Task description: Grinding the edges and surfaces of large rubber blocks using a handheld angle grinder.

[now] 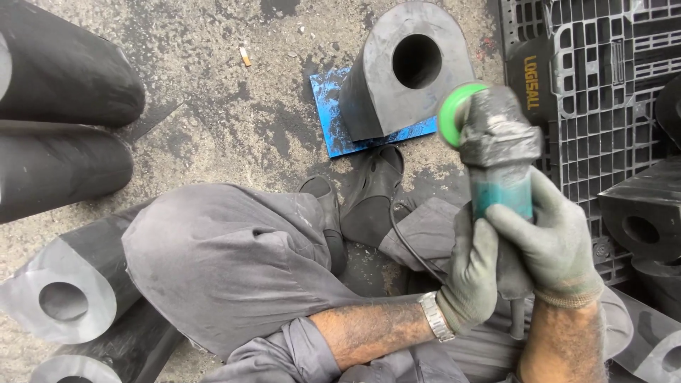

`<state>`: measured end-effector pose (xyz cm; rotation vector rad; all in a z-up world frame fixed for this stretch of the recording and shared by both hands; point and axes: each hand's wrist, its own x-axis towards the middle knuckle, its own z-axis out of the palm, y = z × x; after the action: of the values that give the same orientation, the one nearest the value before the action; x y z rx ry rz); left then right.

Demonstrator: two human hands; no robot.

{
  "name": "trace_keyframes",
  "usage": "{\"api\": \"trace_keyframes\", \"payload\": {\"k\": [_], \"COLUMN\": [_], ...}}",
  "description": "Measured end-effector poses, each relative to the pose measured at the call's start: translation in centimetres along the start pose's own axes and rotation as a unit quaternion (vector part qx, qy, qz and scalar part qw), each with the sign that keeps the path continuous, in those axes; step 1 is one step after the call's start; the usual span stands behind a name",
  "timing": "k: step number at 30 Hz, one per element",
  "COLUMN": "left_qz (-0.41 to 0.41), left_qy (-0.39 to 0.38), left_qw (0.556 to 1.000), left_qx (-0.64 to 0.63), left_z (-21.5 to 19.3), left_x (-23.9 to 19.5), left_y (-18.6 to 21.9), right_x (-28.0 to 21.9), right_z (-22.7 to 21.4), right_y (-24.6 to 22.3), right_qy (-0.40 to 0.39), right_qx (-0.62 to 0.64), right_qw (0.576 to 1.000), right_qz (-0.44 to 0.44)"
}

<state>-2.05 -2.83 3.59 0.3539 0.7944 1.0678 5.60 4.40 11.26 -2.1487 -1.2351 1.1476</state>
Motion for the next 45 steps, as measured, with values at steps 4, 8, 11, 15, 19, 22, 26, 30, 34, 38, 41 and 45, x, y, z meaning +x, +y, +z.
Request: {"api": "trace_keyframes", "payload": {"k": [4, 8, 11, 15, 19, 22, 26, 30, 34, 38, 41, 45], "left_qz": [-0.066, -0.007, -0.005, -0.03, 0.025, 0.046, 0.025, -0.006, 0.022, 0.009, -0.007, -0.001], "left_qy": [0.015, 0.002, -0.025, 0.047, 0.047, 0.046, 0.055, 0.044, 0.048, 0.041, 0.039, 0.054], "left_qw": [0.995, 1.0, 0.999, 0.995, 0.998, 0.998, 0.997, 0.994, 0.994, 0.995, 0.996, 0.998], "left_qx": [-0.074, 0.022, -0.035, -0.081, -0.016, -0.014, -0.05, -0.103, -0.094, -0.087, -0.075, -0.036], "left_z": [0.3, 0.6, 0.5, 0.6, 0.4, -0.1, 0.0, 0.0, -0.3, -0.2, -0.4, -0.9], "left_x": [-1.2, -0.2, -0.3, -1.2, -0.9, -0.9, -1.2, -1.3, -1.2, -1.9, -2.2, -1.8], "left_y": [2.8, 0.3, 0.7, 2.9, 0.1, -1.6, 2.0, 2.1, 1.0, 1.5, 2.2, 2.9], "right_x": [-0.3, -0.6, -0.4, -0.5, -0.5, -0.4, -0.2, -0.5, -0.5, -0.1, -0.1, -0.3], "right_z": [0.1, -0.4, -0.1, 0.4, 0.4, 0.7, 1.2, 1.1, 1.5, 2.3, 2.3, 2.1], "right_y": [-0.3, 0.9, 1.3, -0.4, -1.0, -0.5, -1.7, -2.1, -2.0, -3.3, -3.5, -2.9], "right_qy": [-0.063, -0.025, 0.016, -0.068, -0.057, -0.016, -0.085, -0.096, -0.051, -0.11, -0.134, -0.098], "right_qx": [-0.033, -0.006, 0.018, -0.034, -0.005, -0.011, -0.031, -0.055, -0.04, -0.031, -0.093, -0.076], "right_qw": [0.994, 1.0, 1.0, 0.995, 0.998, 0.999, 0.995, 0.993, 0.998, 0.99, 0.983, 0.992], "right_qz": [-0.088, 0.001, 0.009, -0.071, 0.002, 0.03, -0.044, -0.05, -0.021, -0.083, -0.088, -0.035]}}
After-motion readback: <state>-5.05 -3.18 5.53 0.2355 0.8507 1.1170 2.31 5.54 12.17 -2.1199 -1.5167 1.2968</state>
